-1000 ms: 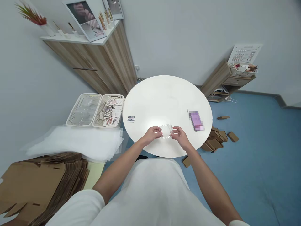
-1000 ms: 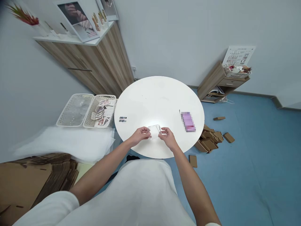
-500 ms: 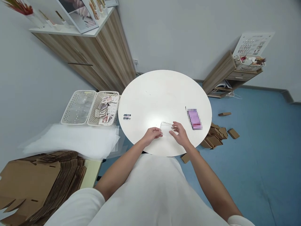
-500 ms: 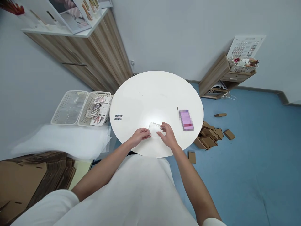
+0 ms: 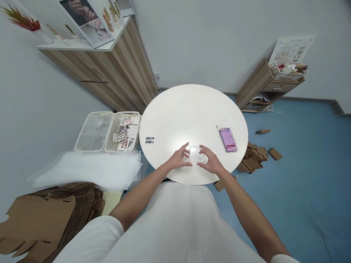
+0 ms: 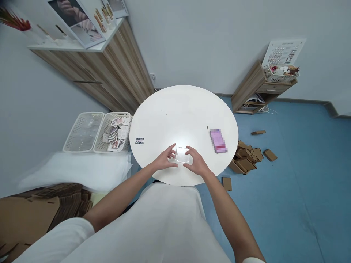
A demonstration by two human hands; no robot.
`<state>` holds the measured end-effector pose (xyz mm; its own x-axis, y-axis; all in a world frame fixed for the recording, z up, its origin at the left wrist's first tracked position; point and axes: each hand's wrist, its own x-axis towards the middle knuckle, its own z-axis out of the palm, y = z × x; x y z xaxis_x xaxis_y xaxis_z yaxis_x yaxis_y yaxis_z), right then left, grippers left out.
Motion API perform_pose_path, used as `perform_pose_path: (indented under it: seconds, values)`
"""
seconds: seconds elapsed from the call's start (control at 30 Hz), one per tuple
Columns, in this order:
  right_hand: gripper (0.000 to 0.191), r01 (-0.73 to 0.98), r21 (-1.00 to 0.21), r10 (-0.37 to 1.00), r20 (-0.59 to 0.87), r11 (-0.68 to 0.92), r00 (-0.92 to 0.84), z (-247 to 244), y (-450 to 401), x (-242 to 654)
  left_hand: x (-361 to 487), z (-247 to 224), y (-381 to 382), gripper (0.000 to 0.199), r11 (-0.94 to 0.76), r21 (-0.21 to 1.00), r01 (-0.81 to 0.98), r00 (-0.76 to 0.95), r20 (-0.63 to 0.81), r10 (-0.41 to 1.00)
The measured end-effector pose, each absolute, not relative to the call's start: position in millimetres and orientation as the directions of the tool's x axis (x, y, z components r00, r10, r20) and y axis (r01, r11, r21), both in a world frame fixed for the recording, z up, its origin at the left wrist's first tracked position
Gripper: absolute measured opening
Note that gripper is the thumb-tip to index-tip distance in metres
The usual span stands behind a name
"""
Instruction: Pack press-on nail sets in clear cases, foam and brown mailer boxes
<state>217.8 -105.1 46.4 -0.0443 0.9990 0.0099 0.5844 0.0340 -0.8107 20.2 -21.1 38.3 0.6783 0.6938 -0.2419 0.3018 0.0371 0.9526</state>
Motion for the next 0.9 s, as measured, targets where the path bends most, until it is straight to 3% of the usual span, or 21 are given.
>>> perform_pose_path:
  seconds: [0.2, 0.47, 0.9]
  values:
    - [0.043, 0.534, -0.845, 0.999, -0.003, 0.023, -0.048, 37, -110, 220, 26, 34, -22, 0.078, -0.021, 0.956, 0.291, 0.714, -0.203, 0.670]
    - [0.048, 0.331, -0.939, 0.993, -0.110, -0.092, -0.033, 21, -109, 218, 24, 28, -36, 0.071, 0.194, 0.956, 0.220, 0.673, -0.293, 0.679]
    - [0.044, 0.164, -0.982, 0.995, -0.094, -0.089, -0.026, 19, -109, 219, 25, 25, -40, 0.073, 0.250, 0.952, 0.175, 0.669, -0.301, 0.679]
